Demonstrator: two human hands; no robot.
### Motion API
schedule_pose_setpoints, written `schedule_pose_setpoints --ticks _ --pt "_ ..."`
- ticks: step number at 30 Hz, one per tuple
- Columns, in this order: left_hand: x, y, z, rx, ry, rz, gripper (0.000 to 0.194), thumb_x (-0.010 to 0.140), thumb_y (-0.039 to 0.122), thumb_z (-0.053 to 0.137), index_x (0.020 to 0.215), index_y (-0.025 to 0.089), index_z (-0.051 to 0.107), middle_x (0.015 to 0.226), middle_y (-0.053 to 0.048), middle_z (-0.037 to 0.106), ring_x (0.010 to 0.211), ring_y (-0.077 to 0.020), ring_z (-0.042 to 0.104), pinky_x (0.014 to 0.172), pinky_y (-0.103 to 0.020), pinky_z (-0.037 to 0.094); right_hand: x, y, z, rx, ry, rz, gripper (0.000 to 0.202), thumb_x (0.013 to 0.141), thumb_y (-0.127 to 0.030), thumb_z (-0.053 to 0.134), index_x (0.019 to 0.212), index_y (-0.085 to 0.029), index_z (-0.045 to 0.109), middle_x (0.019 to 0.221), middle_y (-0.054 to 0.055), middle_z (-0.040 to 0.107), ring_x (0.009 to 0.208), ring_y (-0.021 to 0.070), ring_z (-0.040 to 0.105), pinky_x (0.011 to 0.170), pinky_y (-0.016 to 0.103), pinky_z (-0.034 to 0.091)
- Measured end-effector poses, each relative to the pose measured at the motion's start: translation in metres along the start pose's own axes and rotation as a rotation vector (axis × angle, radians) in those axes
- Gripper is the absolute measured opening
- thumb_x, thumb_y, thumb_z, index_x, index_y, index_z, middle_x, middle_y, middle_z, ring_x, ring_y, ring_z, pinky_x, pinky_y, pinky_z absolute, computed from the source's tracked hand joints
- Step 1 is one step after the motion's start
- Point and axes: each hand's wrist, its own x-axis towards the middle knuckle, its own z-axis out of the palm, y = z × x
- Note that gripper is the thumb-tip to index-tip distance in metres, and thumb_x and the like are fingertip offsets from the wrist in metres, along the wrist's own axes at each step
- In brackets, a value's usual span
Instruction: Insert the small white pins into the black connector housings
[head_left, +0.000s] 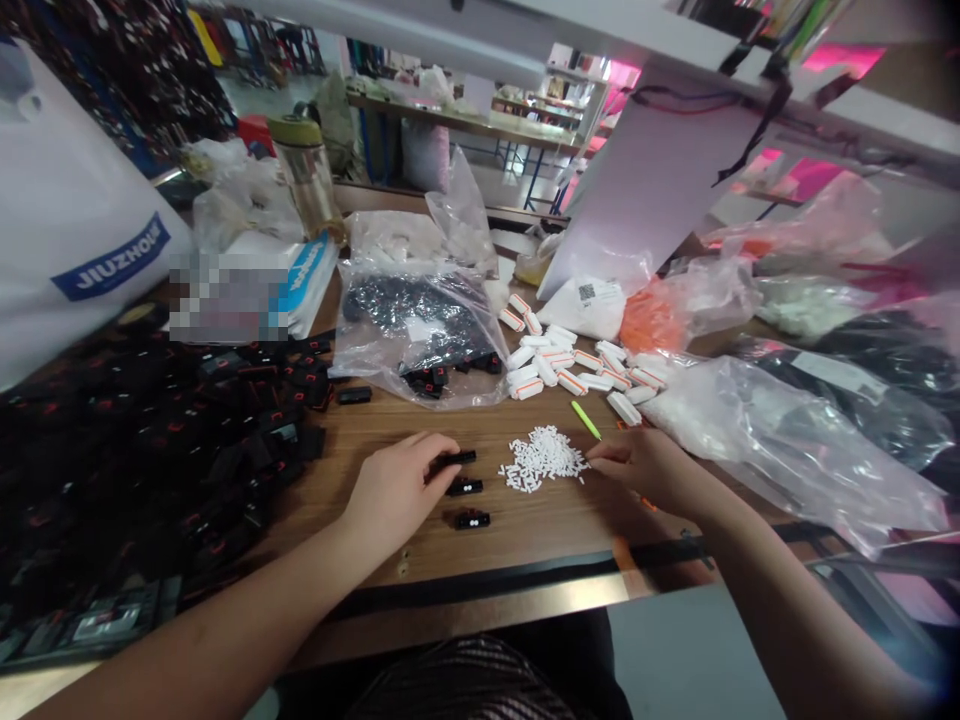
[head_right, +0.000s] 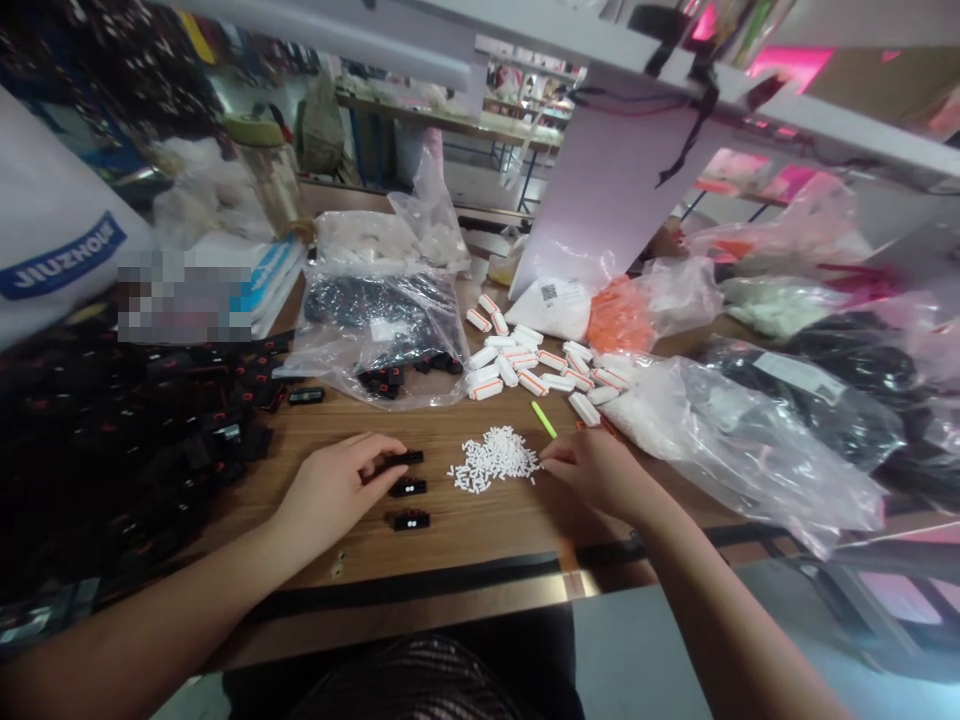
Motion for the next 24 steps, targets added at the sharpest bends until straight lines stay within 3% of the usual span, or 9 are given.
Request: schedule_pose_setpoints --ticks 4,10,15,19,24 --pt "0.001 0.001 0.0 0.008 0.006 -0.008 0.013 0.089 0.027 0.062 0.101 0.025 0.068 0.083 0.003 0.067 0.067 -0.0141 0.06 0.064 -0.027 0.043 -0.002 0.006 0.007 0.078 0.001 -0.033 0.021 0.086 -0.033 0.058 0.08 -0.022 0.075 0.081 0.002 0.075 0.074 0.0196 0.065 0.067 0.03 0.046" --pt "0.0 0.0 0.001 0.022 0.01 0.0 0.013 0.089 0.026 0.063 0.101 0.026 0.067 0.081 0.003 0.066 0.065 -0.0137 0.058 0.064 -0.027 0.043 -0.004 0.005 0.008 0.015 0.055 -0.03 0.019 0.085 -0.029 0.057 0.072 -0.02 0.068 0.071 0.001 0.068 0.065 0.0169 0.059 0.06 0.028 0.042" --pt "0.0 0.001 -0.001 -0.013 -0.002 0.005 0.015 0.089 0.025 0.061 0.102 0.025 0.067 0.089 0.002 0.069 0.066 -0.0135 0.059 0.064 -0.027 0.043 -0.004 0.003 0.009 0.052 0.032 0.045 0.018 0.084 -0.032 0.059 0.076 -0.019 0.066 0.068 0.001 0.066 0.062 0.0166 0.058 0.057 0.028 0.041" --pt "0.001 0.005 -0.004 -0.041 -0.037 0.005 0.018 0.087 0.022 0.061 0.103 0.024 0.068 0.089 0.001 0.068 0.065 -0.0135 0.058 0.063 -0.027 0.044 0.008 -0.028 0.015 0.238 0.098 -0.06 0.022 0.09 -0.038 0.057 0.082 -0.02 0.067 0.075 0.002 0.067 0.068 0.0169 0.059 0.06 0.029 0.044" --pt "0.001 0.005 -0.005 -0.068 -0.036 0.014 0.018 0.087 0.018 0.063 0.103 0.024 0.069 0.087 0.001 0.068 0.067 -0.0135 0.058 0.065 -0.027 0.045 0.033 -0.092 0.038 0.285 0.116 -0.388 0.012 0.092 -0.025 0.06 0.082 -0.02 0.065 0.088 0.003 0.065 0.086 0.0167 0.06 0.08 0.031 0.046"
